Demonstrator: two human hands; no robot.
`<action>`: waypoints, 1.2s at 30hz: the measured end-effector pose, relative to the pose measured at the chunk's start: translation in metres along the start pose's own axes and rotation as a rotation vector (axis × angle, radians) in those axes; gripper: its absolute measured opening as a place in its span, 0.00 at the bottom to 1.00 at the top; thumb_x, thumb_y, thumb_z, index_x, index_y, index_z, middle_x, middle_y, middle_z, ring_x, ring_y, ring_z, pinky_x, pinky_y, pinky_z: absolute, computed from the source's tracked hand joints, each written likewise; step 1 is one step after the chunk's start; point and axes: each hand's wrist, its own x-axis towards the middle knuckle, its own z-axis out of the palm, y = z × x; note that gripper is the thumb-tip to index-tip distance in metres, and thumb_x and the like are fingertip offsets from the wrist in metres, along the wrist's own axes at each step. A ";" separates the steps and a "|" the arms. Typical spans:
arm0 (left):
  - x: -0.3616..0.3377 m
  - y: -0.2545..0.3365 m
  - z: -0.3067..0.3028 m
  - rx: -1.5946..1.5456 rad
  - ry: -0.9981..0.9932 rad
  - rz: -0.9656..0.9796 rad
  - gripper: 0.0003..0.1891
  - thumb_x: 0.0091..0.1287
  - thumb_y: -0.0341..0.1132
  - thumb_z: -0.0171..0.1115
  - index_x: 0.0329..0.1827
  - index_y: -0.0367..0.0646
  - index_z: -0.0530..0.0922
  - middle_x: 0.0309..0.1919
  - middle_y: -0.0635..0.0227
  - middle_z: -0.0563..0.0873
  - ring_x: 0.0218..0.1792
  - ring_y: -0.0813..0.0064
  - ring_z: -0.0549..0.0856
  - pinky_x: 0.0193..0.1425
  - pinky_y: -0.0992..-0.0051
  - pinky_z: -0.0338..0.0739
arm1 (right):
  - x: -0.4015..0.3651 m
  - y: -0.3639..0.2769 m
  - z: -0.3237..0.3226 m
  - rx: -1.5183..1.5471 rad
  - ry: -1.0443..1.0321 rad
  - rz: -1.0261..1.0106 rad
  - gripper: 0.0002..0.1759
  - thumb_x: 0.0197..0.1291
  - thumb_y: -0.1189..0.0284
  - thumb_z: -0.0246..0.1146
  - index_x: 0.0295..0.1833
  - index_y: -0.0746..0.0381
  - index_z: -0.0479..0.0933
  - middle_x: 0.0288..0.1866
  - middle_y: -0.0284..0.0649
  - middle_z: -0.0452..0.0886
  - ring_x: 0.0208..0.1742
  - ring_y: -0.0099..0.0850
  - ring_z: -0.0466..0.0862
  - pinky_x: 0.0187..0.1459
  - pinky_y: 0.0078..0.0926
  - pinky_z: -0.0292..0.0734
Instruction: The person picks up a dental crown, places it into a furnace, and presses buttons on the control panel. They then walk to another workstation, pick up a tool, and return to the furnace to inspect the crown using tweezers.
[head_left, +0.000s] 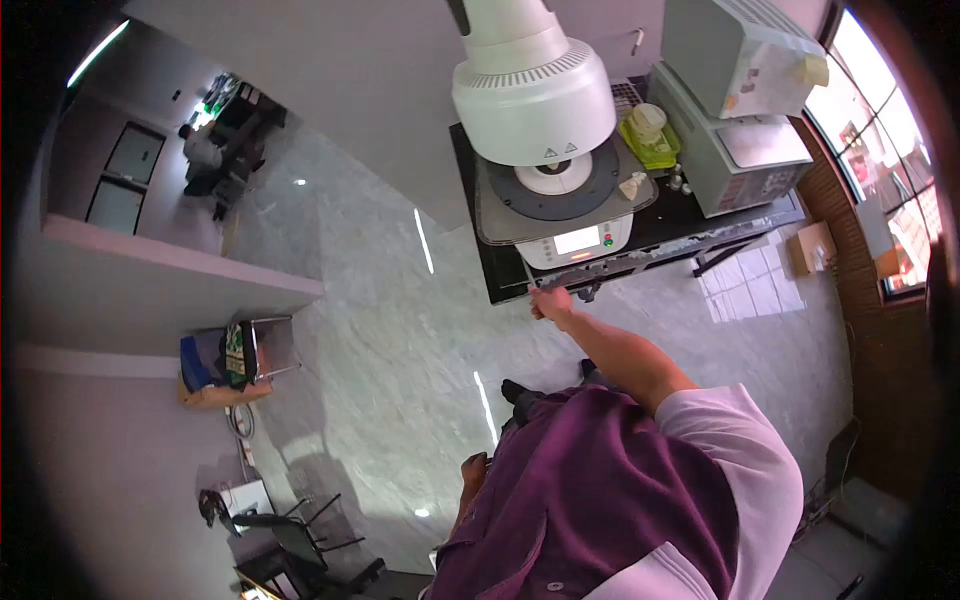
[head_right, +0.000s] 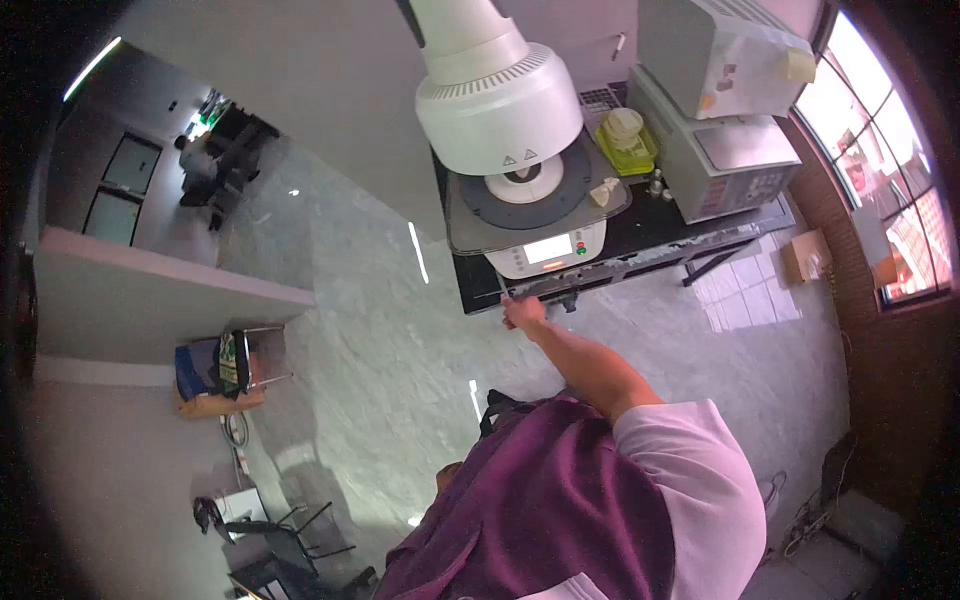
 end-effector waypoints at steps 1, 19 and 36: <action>0.000 0.000 0.001 0.032 -0.013 0.033 0.19 0.65 0.37 0.59 0.53 0.30 0.79 0.38 0.55 0.87 0.36 0.66 0.86 0.39 0.70 0.80 | -0.001 -0.001 -0.001 -0.164 0.016 -0.059 0.23 0.63 0.53 0.62 0.30 0.64 0.82 0.23 0.40 0.83 0.24 0.34 0.84 0.27 0.35 0.78; 0.002 -0.069 0.030 0.146 -0.067 0.051 0.15 0.64 0.38 0.56 0.40 0.35 0.84 0.32 0.63 0.87 0.33 0.71 0.82 0.39 0.69 0.76 | -0.016 -0.046 0.031 -0.921 0.151 -0.303 0.23 0.59 0.50 0.64 0.36 0.61 0.85 0.41 0.51 0.85 0.44 0.49 0.86 0.44 0.47 0.82; 0.012 -0.035 0.031 -0.083 -0.130 0.055 0.15 0.65 0.36 0.56 0.47 0.36 0.83 0.36 0.60 0.88 0.37 0.67 0.86 0.36 0.68 0.78 | -0.063 -0.010 -0.063 -1.009 -0.012 -0.406 0.41 0.53 0.73 0.59 0.73 0.55 0.51 0.43 0.57 0.81 0.44 0.56 0.82 0.42 0.53 0.77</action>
